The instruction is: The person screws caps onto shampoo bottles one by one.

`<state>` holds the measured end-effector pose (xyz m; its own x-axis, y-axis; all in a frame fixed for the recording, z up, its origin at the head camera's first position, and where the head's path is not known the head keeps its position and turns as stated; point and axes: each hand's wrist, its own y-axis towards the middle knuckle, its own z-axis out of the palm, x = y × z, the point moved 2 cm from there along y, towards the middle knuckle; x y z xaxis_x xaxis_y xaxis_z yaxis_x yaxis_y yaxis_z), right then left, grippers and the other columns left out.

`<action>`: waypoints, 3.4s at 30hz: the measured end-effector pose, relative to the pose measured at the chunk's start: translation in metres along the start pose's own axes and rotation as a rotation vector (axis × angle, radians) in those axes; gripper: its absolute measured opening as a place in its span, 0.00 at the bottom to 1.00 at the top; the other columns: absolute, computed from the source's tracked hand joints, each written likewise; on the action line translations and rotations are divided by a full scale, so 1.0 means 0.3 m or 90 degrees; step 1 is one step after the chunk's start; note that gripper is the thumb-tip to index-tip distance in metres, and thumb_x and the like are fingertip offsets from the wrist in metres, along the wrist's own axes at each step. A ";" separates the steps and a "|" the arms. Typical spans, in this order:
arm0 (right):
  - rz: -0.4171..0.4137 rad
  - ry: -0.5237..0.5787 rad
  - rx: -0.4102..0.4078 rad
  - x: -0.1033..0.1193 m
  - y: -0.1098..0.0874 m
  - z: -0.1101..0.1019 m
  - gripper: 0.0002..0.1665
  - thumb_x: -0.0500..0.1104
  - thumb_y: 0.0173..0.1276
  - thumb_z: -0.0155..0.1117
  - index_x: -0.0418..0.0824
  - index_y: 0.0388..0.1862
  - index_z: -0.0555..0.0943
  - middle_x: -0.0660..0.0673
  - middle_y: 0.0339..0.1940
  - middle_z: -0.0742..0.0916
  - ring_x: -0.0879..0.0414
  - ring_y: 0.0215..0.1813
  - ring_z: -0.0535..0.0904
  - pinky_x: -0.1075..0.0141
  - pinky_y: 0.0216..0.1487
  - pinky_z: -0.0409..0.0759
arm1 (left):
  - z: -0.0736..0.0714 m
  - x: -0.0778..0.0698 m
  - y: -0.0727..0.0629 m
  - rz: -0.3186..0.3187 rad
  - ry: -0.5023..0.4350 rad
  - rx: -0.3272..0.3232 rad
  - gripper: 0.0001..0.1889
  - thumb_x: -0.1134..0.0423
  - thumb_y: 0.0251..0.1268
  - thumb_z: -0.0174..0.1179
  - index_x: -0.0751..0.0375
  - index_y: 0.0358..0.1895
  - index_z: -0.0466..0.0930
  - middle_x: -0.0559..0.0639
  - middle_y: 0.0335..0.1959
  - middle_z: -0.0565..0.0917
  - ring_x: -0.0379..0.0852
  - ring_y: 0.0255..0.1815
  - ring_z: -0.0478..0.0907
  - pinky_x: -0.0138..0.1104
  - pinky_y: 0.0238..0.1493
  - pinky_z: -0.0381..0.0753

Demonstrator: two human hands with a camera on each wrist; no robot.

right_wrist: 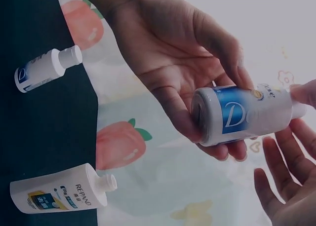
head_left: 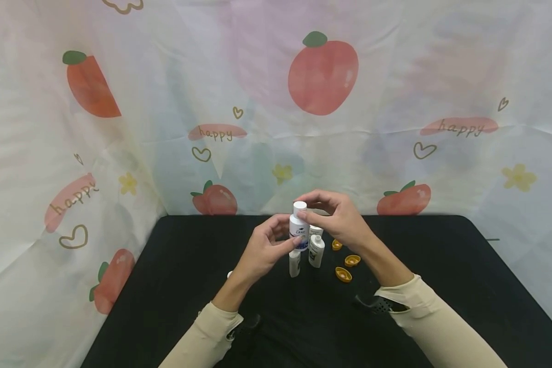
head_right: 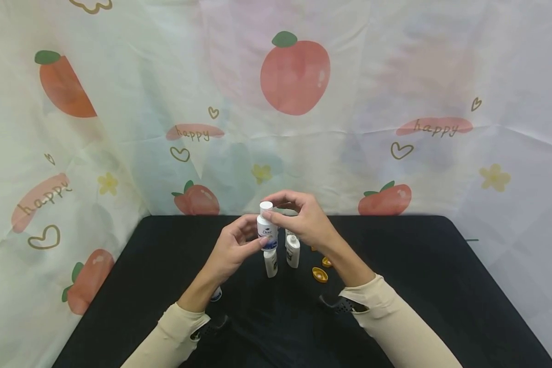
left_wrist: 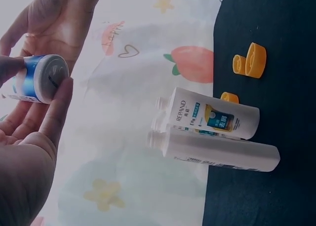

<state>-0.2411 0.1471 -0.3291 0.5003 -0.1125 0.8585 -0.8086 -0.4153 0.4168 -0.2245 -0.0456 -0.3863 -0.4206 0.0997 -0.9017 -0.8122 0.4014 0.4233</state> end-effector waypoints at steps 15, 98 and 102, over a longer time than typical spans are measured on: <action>-0.060 -0.013 -0.012 -0.011 0.005 0.012 0.11 0.33 0.66 0.71 0.40 0.48 0.86 0.45 0.43 0.87 0.51 0.50 0.82 0.61 0.59 0.79 | 0.001 0.004 0.000 -0.010 0.016 -0.014 0.20 0.68 0.66 0.68 0.57 0.60 0.80 0.55 0.52 0.85 0.48 0.53 0.82 0.43 0.53 0.83; -0.058 -0.053 0.092 -0.020 -0.013 0.013 0.19 0.36 0.66 0.73 0.49 0.55 0.84 0.49 0.50 0.86 0.52 0.56 0.80 0.58 0.55 0.81 | -0.035 -0.008 -0.023 -0.059 0.013 0.015 0.24 0.72 0.61 0.71 0.62 0.61 0.77 0.57 0.53 0.82 0.48 0.54 0.81 0.40 0.54 0.84; -0.064 -0.054 0.095 -0.022 -0.009 0.026 0.19 0.35 0.65 0.73 0.48 0.54 0.84 0.49 0.49 0.86 0.52 0.52 0.80 0.59 0.52 0.81 | -0.046 -0.004 -0.032 -0.060 0.019 0.019 0.24 0.73 0.61 0.70 0.62 0.61 0.76 0.57 0.53 0.82 0.47 0.54 0.81 0.42 0.55 0.84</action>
<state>-0.2399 0.1420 -0.3382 0.6051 -0.1365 0.7844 -0.7019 -0.5565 0.4446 -0.2218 -0.0622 -0.3882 -0.3552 0.0340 -0.9342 -0.8363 0.4349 0.3338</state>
